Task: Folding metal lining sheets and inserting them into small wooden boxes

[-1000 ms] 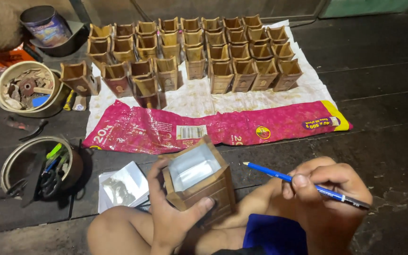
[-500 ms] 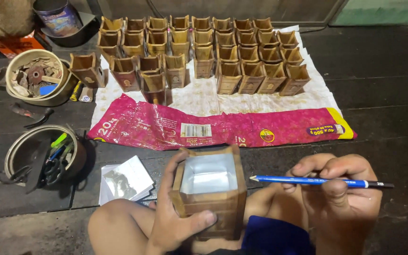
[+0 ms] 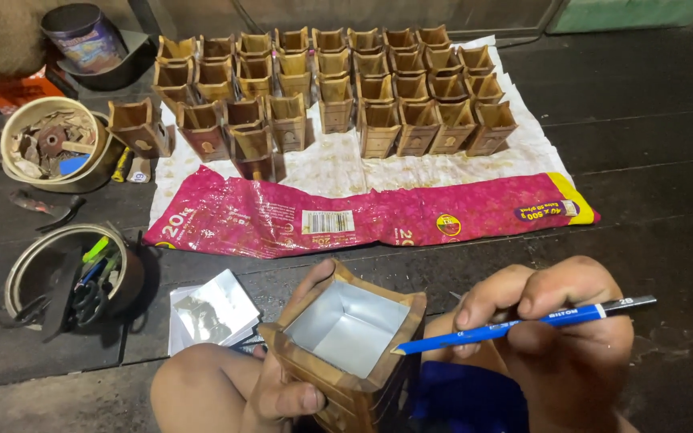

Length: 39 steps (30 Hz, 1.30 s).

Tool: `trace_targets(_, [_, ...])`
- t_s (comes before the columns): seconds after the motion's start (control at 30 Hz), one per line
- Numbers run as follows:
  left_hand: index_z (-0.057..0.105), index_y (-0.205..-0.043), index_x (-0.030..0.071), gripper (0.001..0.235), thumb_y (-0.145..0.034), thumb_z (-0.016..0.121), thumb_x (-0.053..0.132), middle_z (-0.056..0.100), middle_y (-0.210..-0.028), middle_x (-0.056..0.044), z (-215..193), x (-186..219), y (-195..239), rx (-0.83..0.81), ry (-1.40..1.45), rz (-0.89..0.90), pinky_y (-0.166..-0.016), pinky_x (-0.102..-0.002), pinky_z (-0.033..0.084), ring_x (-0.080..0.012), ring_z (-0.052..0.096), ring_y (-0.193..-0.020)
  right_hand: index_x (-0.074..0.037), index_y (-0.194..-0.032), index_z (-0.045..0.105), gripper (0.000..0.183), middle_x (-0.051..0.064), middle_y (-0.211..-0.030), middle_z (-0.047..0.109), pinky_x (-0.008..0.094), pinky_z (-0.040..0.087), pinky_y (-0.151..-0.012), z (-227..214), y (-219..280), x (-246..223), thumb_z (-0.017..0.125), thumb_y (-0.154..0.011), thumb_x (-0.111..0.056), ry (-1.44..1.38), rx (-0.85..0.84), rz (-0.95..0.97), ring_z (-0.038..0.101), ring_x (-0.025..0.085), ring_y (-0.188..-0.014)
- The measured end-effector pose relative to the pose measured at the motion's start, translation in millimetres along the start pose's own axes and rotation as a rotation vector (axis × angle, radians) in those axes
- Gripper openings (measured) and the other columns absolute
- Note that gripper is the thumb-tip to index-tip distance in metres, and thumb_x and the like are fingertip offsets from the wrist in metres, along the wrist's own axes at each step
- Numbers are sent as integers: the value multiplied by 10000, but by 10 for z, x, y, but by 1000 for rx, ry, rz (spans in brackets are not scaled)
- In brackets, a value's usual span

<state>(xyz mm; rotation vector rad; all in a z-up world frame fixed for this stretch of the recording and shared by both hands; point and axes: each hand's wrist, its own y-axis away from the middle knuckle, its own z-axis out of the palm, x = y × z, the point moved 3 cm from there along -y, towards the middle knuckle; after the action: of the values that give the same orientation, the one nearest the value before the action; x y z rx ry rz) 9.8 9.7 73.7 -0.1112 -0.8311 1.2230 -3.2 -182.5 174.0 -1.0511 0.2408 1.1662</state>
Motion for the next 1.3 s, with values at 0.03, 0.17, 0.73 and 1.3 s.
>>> trace_targets(0.03, [172, -1619, 80, 977, -952, 862, 258, 457, -1513, -302, -2, -5, 1, 21, -2, 8, -1163, -555, 398, -460, 491, -1393, -1, -1031, 497, 222, 316, -899, 632, 571, 650, -600, 31, 2, -6, 710, -975, -25, 70, -1, -15, 682, 387, -656])
trace_targets(0.17, [159, -1631, 124, 949, -971, 829, 250, 414, -1546, -323, 16, 7, -5, -35, 20, -3, -1152, -592, 407, -539, 433, -1433, -36, -964, 511, 291, 287, -844, 655, 501, 639, -579, -75, 6, -1, 779, -943, -148, 224, -36, 38, 659, 338, -590])
trace_targets(0.73, [170, -1619, 67, 1108, -858, 956, 241, 481, -1489, -178, -99, 17, 68, 137, -24, -91, -1092, -438, 456, -343, 527, -1340, -86, -901, 488, 175, 205, -760, 648, 288, 552, -520, -321, -209, -9, 652, -910, -27, 559, -37, 120, 605, 201, -527])
trace_targets(1.3, [158, -1594, 35, 1186, -741, 931, 322, 439, -1491, -194, -312, 21, 91, 240, -488, 42, -1149, -397, 396, -289, 488, -1369, -161, -898, 629, 83, 13, -800, 667, 313, 551, -612, -2748, 426, 1973, 668, -950, -212, 1215, 130, 484, 657, 159, -672])
